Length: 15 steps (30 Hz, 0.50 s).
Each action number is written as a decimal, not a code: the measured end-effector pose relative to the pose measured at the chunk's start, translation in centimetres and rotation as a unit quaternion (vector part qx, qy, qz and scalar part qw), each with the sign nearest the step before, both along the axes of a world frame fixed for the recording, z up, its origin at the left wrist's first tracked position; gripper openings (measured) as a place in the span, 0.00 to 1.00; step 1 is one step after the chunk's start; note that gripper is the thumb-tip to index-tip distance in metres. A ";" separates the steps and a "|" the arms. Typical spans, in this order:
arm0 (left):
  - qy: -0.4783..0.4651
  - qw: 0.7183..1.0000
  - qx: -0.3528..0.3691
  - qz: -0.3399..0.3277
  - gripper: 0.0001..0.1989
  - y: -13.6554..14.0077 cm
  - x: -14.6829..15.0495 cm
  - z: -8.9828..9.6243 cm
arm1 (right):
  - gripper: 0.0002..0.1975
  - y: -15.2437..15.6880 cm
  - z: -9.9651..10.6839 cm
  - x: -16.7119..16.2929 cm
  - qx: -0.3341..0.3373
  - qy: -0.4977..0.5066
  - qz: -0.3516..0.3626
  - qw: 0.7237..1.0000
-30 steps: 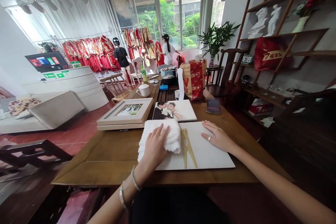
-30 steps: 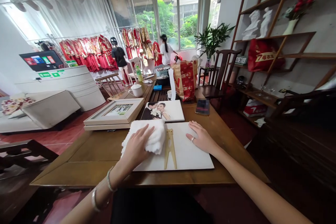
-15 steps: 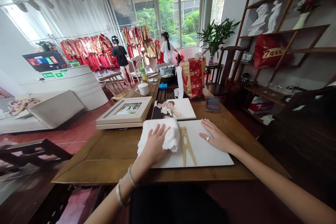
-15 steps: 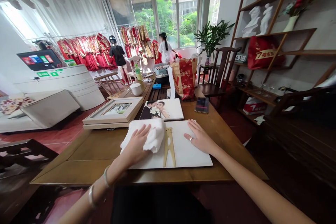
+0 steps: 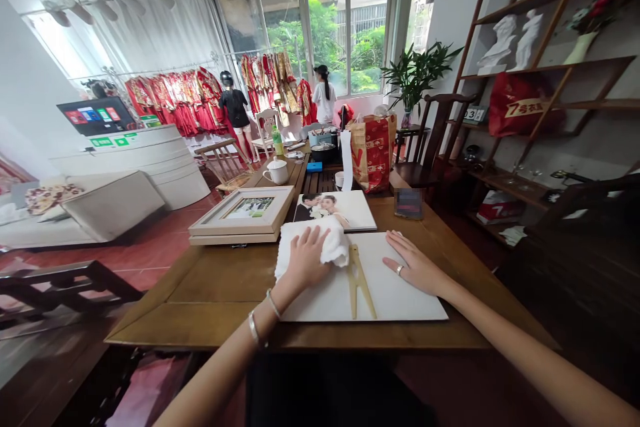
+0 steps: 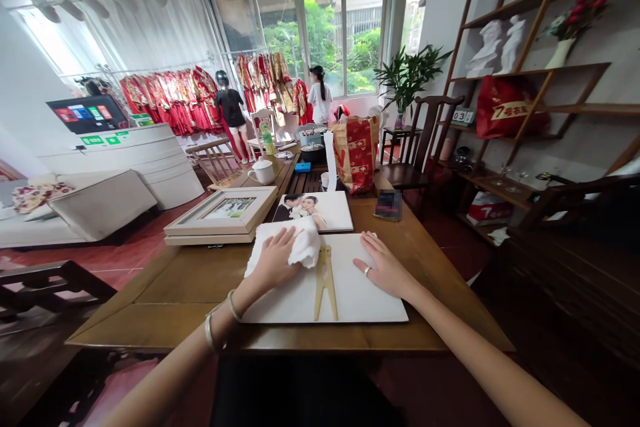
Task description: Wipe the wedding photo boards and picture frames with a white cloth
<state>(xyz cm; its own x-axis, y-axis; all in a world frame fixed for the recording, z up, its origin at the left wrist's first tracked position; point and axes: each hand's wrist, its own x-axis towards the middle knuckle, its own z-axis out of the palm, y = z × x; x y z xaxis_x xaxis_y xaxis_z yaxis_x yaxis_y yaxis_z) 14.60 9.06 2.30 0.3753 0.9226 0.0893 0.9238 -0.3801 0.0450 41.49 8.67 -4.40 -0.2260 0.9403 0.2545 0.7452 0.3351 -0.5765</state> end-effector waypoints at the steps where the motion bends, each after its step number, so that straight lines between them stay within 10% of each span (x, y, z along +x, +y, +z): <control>1: -0.002 1.000 0.002 0.002 0.35 0.4 0.2 0.0 | 0.33 0.0 0.0 0.0 -0.002 0.000 -0.001 1.000; 11: 0.025 0.997 -0.077 -0.002 0.51 -10.6 -0.2 -0.8 | 0.32 0.2 0.1 -0.3 0.016 0.005 -0.021 1.000; 15: 0.013 0.999 -0.035 -0.010 0.49 -10.7 0.3 -1.7 | 0.29 0.3 -0.1 -0.2 0.038 0.035 -0.025 0.998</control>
